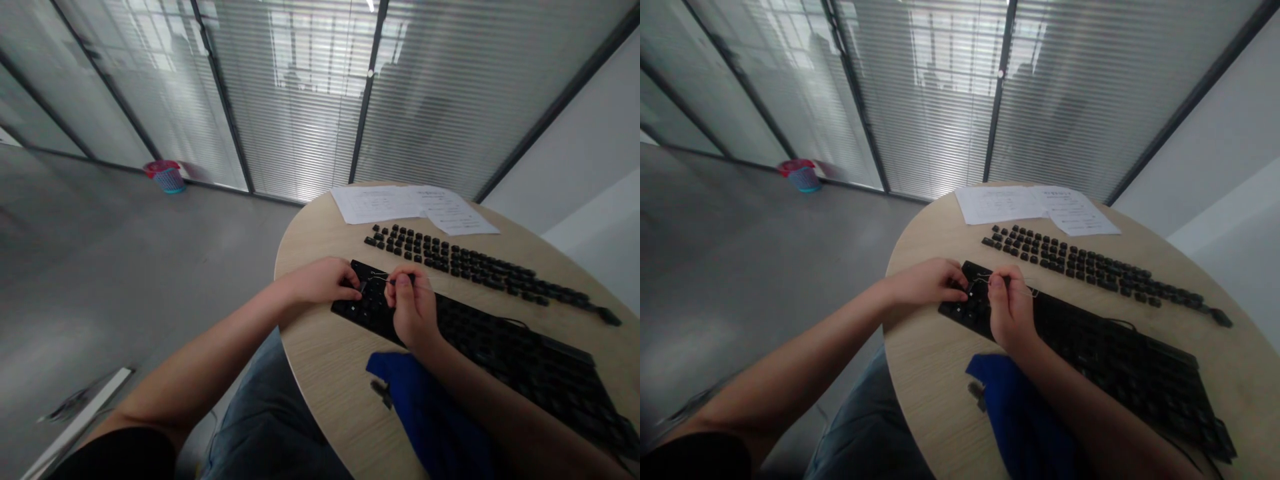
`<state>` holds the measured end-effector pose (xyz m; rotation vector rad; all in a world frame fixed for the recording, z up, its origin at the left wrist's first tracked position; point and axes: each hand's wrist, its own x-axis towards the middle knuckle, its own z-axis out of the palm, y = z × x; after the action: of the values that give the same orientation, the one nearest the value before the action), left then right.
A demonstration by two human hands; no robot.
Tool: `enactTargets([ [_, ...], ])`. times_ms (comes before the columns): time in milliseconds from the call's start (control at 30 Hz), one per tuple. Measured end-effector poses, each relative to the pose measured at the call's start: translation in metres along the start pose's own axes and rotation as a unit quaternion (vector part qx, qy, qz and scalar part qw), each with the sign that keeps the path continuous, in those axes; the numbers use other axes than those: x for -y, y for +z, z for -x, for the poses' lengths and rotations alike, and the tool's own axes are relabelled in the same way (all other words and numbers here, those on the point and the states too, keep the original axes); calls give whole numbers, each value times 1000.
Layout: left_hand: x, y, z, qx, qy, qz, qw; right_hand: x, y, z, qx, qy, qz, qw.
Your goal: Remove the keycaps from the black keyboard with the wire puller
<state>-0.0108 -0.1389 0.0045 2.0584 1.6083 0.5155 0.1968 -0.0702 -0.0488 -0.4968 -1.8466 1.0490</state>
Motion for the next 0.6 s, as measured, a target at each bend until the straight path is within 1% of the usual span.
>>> enactTargets([
  [67,-5,-2,-6,27,-11,-6,1000,4,1,-1,-32,0,-34,999],
  [133,-7,-3,-11,43,-24,11,999,8,3,-3,-54,-2,-63,997],
  [233,-2,-12,-20,33,-38,55,997,13,5,-7,-96,-3,-97,991],
  [333,8,-34,-35,-32,-47,72,996,16,8,-10,-122,4,-125,985],
  [400,14,-51,-48,-108,-53,64,991,16,9,-11,-120,9,-135,984],
  [467,19,-62,-63,-166,-35,37,985,18,9,-11,-112,15,-134,985],
  [533,24,-63,-75,-210,-5,8,978,19,9,-10,-104,22,-130,986],
  [600,31,-57,-82,-238,19,-1,971,21,9,-8,-102,22,-129,986],
])
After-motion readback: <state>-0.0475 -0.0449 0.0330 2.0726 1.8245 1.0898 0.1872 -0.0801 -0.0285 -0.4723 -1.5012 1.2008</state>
